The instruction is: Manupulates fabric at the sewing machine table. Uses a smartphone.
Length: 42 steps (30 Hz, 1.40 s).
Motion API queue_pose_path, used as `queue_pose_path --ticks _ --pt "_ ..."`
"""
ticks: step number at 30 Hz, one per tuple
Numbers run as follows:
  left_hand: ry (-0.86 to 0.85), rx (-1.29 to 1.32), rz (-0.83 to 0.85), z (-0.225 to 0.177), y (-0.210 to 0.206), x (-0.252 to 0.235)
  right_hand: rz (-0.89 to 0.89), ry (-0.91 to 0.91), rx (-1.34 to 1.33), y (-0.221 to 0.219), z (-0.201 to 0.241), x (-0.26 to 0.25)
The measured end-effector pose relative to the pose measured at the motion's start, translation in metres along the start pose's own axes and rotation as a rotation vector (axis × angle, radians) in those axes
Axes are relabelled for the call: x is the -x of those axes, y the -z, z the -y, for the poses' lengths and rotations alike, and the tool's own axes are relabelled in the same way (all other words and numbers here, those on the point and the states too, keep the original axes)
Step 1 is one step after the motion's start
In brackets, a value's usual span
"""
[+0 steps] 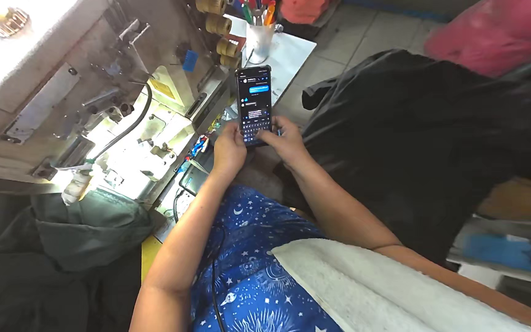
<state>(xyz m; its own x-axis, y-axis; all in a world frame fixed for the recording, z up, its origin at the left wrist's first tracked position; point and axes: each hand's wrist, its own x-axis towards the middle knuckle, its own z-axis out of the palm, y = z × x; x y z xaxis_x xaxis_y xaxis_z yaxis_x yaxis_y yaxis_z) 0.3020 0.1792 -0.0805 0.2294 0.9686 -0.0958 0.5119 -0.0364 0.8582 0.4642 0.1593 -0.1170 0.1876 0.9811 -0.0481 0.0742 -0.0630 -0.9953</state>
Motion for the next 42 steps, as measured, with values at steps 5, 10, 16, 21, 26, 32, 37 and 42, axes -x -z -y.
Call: queue_pose_path --ticks 5,10,16,21,26,32,37,42 --pt "-0.008 -0.060 -0.012 -0.002 -0.001 0.001 -0.112 -0.092 0.093 -0.017 0.002 0.003" --pt "-0.005 -0.042 -0.011 0.001 0.003 0.001 -0.018 -0.013 0.002 -0.005 0.001 0.001" --pt "0.002 -0.028 -0.005 -0.001 0.003 0.002 -0.054 -0.003 0.009 -0.005 -0.001 -0.001" --pt "0.009 -0.059 -0.005 -0.001 -0.001 0.001 -0.113 -0.078 0.104 -0.017 0.001 0.003" --pt "0.011 -0.049 -0.012 0.000 0.000 0.001 -0.078 -0.066 0.020 -0.011 -0.001 0.000" --pt "-0.020 -0.062 -0.011 0.001 0.000 0.001 -0.113 -0.032 0.028 -0.007 -0.005 -0.005" --pt "-0.002 -0.025 -0.005 0.003 0.004 0.001 0.065 0.012 -0.012 0.006 0.000 0.000" --pt "0.010 -0.006 -0.010 0.002 0.005 0.000 0.104 0.061 -0.022 0.009 -0.004 -0.002"
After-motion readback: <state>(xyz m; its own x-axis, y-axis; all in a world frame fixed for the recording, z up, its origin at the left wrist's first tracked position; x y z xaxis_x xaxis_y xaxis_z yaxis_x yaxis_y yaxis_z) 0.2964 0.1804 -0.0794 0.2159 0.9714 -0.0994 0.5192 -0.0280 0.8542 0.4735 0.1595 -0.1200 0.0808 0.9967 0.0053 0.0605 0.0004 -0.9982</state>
